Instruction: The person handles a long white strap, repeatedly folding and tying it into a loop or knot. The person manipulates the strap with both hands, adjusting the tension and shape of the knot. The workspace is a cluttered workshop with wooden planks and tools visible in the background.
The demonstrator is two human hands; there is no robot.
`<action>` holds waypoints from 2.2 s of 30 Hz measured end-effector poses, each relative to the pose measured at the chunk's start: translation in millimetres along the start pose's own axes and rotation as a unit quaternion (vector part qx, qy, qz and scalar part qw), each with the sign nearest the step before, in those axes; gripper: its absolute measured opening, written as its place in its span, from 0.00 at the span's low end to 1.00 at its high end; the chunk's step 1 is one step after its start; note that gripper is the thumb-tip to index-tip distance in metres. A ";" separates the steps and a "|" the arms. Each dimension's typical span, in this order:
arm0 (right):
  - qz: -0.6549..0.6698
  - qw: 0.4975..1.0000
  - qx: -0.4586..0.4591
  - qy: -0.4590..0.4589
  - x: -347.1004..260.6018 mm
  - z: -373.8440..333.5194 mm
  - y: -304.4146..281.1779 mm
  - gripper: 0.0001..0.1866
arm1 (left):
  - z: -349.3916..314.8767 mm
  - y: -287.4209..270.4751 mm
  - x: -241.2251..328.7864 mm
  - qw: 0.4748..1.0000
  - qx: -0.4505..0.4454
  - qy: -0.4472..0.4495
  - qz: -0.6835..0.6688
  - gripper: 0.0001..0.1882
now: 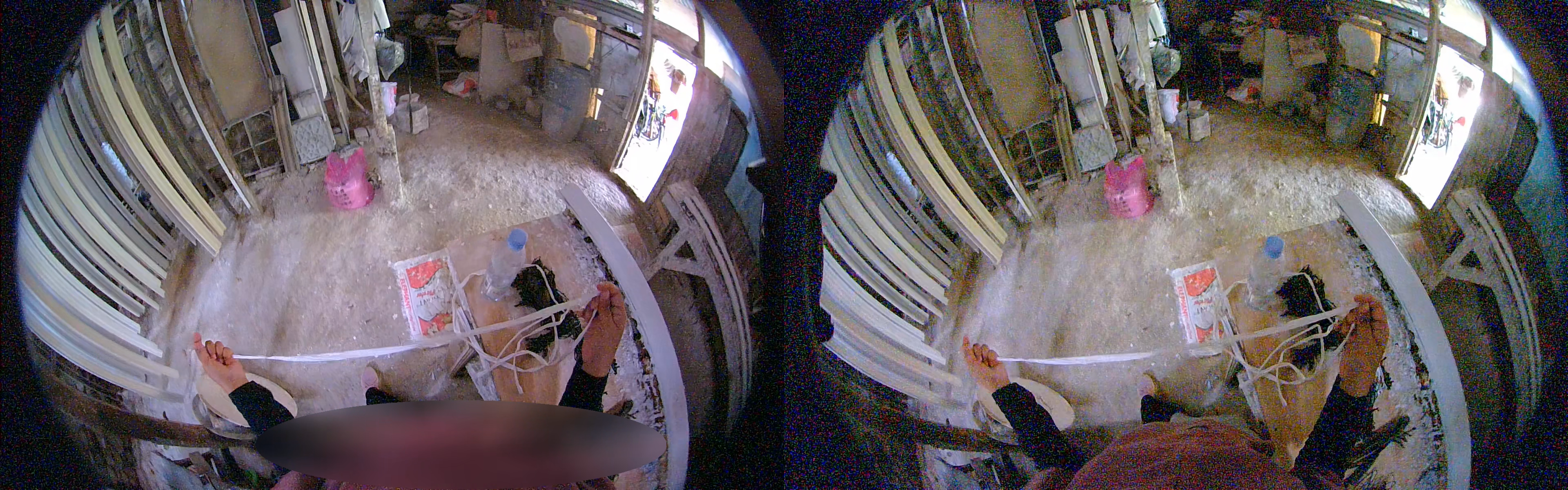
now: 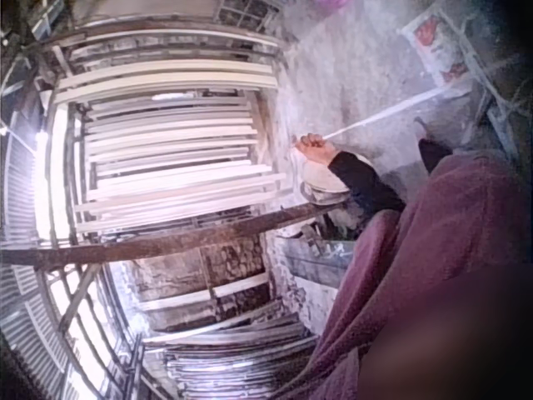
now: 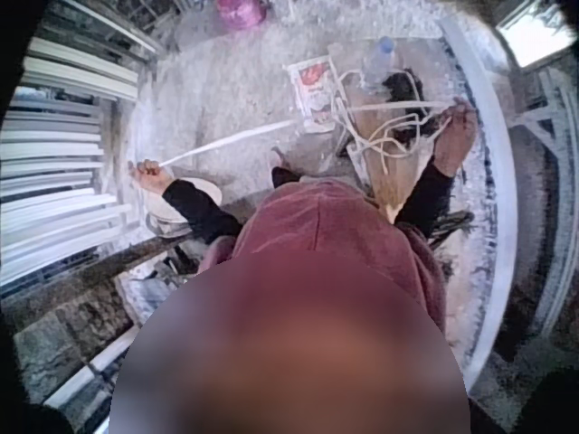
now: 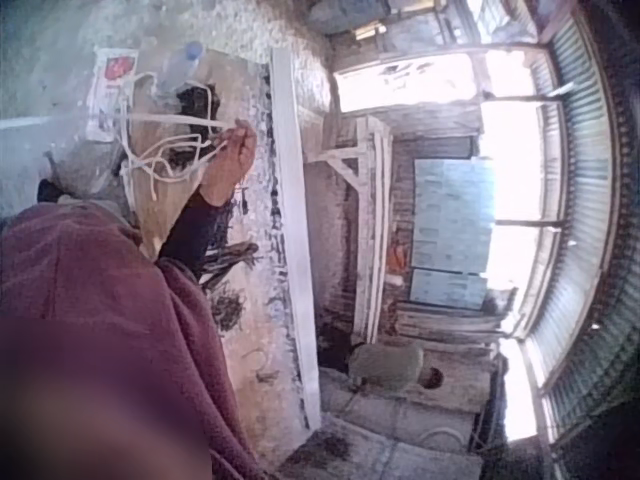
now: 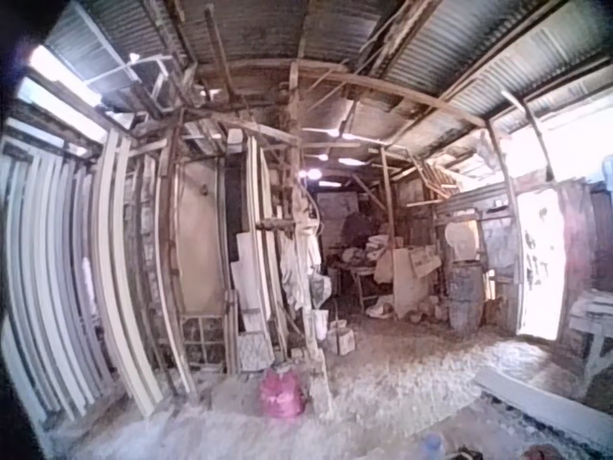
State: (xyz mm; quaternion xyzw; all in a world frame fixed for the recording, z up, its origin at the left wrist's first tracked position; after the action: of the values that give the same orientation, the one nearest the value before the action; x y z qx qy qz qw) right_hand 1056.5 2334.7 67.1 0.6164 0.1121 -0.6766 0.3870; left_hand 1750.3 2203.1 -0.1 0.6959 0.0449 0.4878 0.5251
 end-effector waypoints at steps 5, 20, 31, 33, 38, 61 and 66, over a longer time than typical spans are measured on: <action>0.012 0.999 -0.019 0.037 -2.6 -4.1 14.0 0.10 | -5.2 -4.4 -11.0 0.991 0.022 -0.008 0.129 0.14; -0.039 0.883 -0.431 0.184 21.8 -109.2 190.4 0.12 | -284.2 187.5 -110.2 0.656 -0.688 -0.090 0.295 0.32; -0.164 0.833 -0.494 0.186 38.6 -106.9 186.4 0.11 | -228.0 198.2 -108.1 0.813 -0.416 -0.247 0.325 0.12; -0.167 0.837 -0.488 0.181 39.5 -104.2 182.1 0.12 | -221.5 203.8 -105.0 0.825 -0.426 -0.247 0.277 0.14; -0.157 0.842 -0.499 0.129 34.9 -106.3 185.9 0.15 | -228.2 222.1 -103.3 0.812 -0.447 -0.337 0.163 0.17; -0.175 0.854 -0.490 0.008 85.5 -119.3 204.3 0.30 | -164.7 377.6 -8.5 0.791 -0.437 -0.324 -0.279 0.12; -0.246 0.811 -0.530 0.029 103.7 -125.4 209.6 0.33 | -188.6 411.0 0.0 0.789 -0.502 -0.299 -0.192 0.15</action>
State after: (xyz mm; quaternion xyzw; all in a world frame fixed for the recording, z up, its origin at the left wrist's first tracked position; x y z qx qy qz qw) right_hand 1295.1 2232.1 12.9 0.2871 0.6124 -0.5662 0.4711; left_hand 1428.6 2150.1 313.1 0.4226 -0.2329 0.0988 0.8703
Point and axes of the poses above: each hand's wrist, its own z-axis towards the middle knuckle, its own y-axis out of the palm, x = y × z, the point moved 8 cm from there along z, towards the middle knuckle, and after that the axes turned 5 degrees about x, right-handed, at the moved point
